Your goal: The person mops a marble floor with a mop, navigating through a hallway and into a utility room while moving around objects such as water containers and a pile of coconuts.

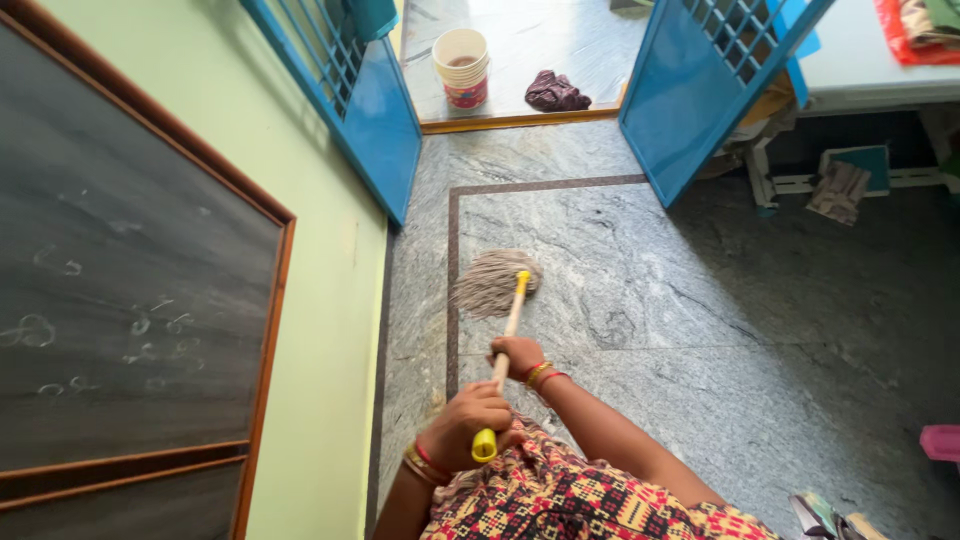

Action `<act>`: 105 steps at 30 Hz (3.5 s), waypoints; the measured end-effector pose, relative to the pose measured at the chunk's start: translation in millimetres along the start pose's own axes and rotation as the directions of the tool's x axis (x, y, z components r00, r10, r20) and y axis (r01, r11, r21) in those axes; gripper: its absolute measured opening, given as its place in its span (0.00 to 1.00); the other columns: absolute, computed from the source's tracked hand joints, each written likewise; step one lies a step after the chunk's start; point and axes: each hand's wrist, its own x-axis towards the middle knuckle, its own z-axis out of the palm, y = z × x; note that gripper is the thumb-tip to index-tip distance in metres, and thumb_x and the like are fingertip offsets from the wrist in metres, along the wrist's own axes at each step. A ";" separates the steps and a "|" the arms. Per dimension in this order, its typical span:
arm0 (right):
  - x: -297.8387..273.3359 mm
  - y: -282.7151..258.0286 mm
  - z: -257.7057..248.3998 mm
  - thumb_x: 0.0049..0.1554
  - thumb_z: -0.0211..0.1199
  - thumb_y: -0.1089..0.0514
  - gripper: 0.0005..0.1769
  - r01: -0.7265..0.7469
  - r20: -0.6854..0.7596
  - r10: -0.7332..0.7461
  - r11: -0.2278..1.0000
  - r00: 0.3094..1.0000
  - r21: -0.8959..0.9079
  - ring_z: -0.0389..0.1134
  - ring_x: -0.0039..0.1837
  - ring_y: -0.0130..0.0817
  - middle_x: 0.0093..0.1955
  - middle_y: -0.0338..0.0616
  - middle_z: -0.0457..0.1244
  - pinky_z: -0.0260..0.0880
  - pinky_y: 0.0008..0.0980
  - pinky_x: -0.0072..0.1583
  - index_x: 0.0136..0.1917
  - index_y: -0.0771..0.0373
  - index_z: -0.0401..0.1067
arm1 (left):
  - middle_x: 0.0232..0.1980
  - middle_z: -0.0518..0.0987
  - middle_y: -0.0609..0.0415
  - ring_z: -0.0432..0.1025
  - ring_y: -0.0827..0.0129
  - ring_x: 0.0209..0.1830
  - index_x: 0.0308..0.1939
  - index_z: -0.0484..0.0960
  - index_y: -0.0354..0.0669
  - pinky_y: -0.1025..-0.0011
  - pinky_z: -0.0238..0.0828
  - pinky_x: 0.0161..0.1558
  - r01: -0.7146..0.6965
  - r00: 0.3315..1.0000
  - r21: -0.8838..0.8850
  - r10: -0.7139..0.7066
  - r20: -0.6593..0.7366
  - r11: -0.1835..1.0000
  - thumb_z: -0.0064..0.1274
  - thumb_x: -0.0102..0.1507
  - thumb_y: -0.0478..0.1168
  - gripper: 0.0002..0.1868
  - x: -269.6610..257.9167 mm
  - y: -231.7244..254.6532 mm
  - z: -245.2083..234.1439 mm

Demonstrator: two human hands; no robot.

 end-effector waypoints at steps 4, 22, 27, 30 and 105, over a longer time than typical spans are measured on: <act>-39.7 57.9 -35.8 0.55 0.64 0.39 0.16 -0.119 -0.090 0.123 0.992 0.988 0.051 0.71 0.43 0.54 0.40 0.45 0.68 0.71 0.49 0.45 0.38 0.52 0.73 | 0.33 0.75 0.53 0.72 0.55 0.39 0.28 0.73 0.44 0.60 0.70 0.44 0.009 0.990 -0.086 0.004 0.144 0.996 0.64 0.63 0.44 0.16 27.9 -13.8 45.6; -175.5 139.1 -95.1 0.54 0.69 0.41 0.20 -0.499 -0.250 0.535 0.844 0.807 0.198 0.68 0.45 0.59 0.42 0.51 0.67 0.67 0.52 0.45 0.39 0.57 0.68 | 0.46 0.82 0.52 0.75 0.55 0.64 0.30 0.75 0.43 0.60 0.72 0.61 -0.089 0.909 -0.312 0.205 0.363 0.946 0.62 0.65 0.47 0.17 57.2 -72.3 185.6; -147.9 128.6 -67.8 0.55 0.66 0.41 0.18 -0.362 -0.250 0.366 0.930 0.897 0.062 0.68 0.48 0.58 0.43 0.50 0.66 0.67 0.52 0.46 0.40 0.57 0.70 | 0.49 0.82 0.50 0.75 0.55 0.58 0.28 0.74 0.43 0.60 0.73 0.58 -0.022 0.961 -0.326 0.110 0.254 0.945 0.63 0.64 0.46 0.16 28.3 -65.7 151.3; -122.2 109.6 -39.5 0.55 0.66 0.41 0.18 -0.346 -0.191 0.354 0.935 0.916 0.075 0.68 0.47 0.58 0.44 0.50 0.66 0.68 0.51 0.47 0.41 0.57 0.70 | 0.47 0.82 0.50 0.74 0.54 0.58 0.31 0.77 0.43 0.60 0.73 0.55 0.065 0.970 -0.280 0.005 0.243 0.958 0.62 0.63 0.46 0.14 2.3 -53.8 110.4; -177.8 -125.2 134.9 0.51 0.71 0.53 0.13 0.101 -0.145 -0.066 0.962 0.987 0.252 0.68 0.43 0.58 0.41 0.50 0.64 0.69 0.49 0.45 0.37 0.61 0.69 | 0.42 0.79 0.49 0.73 0.53 0.50 0.30 0.76 0.39 0.59 0.72 0.52 0.276 0.960 -0.100 -0.267 0.088 0.956 0.61 0.64 0.42 0.13 -263.2 127.5 40.6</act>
